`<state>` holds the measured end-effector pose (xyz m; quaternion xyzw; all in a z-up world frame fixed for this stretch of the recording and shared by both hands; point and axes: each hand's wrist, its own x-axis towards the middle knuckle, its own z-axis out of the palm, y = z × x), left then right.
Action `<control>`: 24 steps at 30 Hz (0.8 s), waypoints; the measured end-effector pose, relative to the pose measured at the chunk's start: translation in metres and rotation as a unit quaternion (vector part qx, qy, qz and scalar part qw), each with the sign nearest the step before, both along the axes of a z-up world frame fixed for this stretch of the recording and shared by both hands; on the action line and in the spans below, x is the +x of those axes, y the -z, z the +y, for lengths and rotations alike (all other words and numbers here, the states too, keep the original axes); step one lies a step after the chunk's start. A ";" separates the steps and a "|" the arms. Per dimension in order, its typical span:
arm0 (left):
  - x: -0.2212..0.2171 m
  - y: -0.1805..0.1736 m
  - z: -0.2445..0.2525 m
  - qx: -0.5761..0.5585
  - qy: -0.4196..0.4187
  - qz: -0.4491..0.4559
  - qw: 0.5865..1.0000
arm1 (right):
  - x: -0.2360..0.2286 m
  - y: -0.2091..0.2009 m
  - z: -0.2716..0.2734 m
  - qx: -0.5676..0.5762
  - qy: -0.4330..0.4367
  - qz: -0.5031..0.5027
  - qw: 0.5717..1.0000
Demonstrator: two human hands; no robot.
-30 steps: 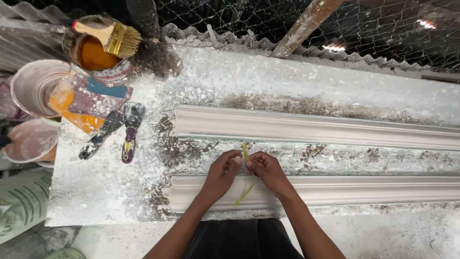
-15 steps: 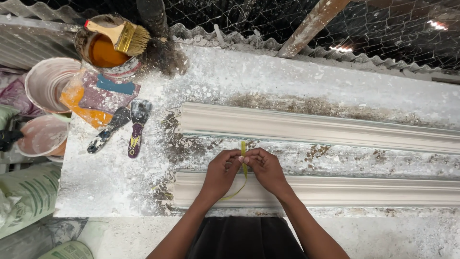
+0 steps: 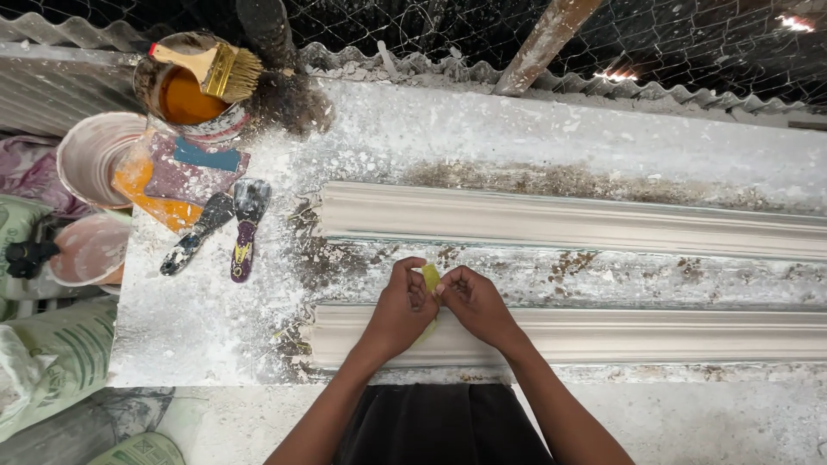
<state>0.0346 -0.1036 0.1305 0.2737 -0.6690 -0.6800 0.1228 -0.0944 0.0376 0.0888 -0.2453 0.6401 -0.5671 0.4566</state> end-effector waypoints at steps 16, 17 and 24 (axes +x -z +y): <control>0.001 0.012 0.010 0.117 -0.015 0.071 0.990 | -0.006 0.013 0.013 0.022 0.011 0.052 0.998; 0.000 0.006 0.008 0.099 -0.014 0.050 0.994 | -0.006 0.002 0.009 -0.001 0.003 0.035 0.999; 0.001 -0.008 0.003 0.041 -0.007 -0.028 0.999 | -0.007 -0.017 -0.001 0.024 0.009 0.010 1.000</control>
